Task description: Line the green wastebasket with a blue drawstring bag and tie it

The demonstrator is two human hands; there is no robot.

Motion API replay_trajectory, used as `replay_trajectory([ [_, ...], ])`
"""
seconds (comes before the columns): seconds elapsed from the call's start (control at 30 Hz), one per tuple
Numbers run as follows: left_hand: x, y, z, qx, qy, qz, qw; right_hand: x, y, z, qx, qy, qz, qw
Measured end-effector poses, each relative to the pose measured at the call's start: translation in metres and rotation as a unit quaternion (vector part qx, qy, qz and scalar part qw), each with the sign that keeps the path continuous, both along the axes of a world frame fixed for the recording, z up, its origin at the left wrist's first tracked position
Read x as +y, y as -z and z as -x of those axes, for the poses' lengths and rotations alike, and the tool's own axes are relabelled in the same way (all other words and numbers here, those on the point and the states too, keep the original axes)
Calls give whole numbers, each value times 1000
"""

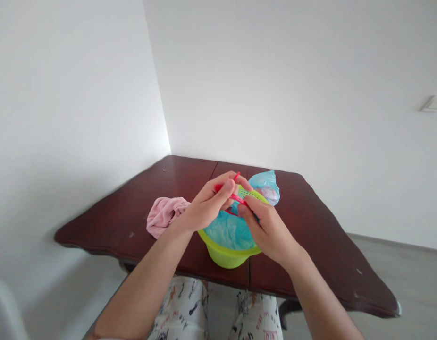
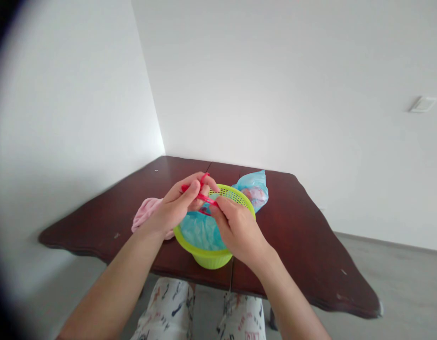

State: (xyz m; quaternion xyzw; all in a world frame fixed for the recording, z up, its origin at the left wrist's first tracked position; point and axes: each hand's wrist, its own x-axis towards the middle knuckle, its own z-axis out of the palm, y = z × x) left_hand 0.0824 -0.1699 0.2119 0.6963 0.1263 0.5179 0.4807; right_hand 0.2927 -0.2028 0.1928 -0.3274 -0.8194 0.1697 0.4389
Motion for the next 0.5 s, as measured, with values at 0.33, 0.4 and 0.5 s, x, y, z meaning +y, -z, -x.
replay_trajectory([
  [0.33, 27, 12, 6, -149, 14, 2, 989, 6, 16, -3, 313, 24, 69, 947],
  [0.4, 20, 4, 6, -157, -19, -39, 987, 5, 16, -1, 220, 37, 49, 974],
  [0.5, 8, -7, 4, -159, -32, -75, 984, 2, 17, 3, 157, 15, 24, 987],
])
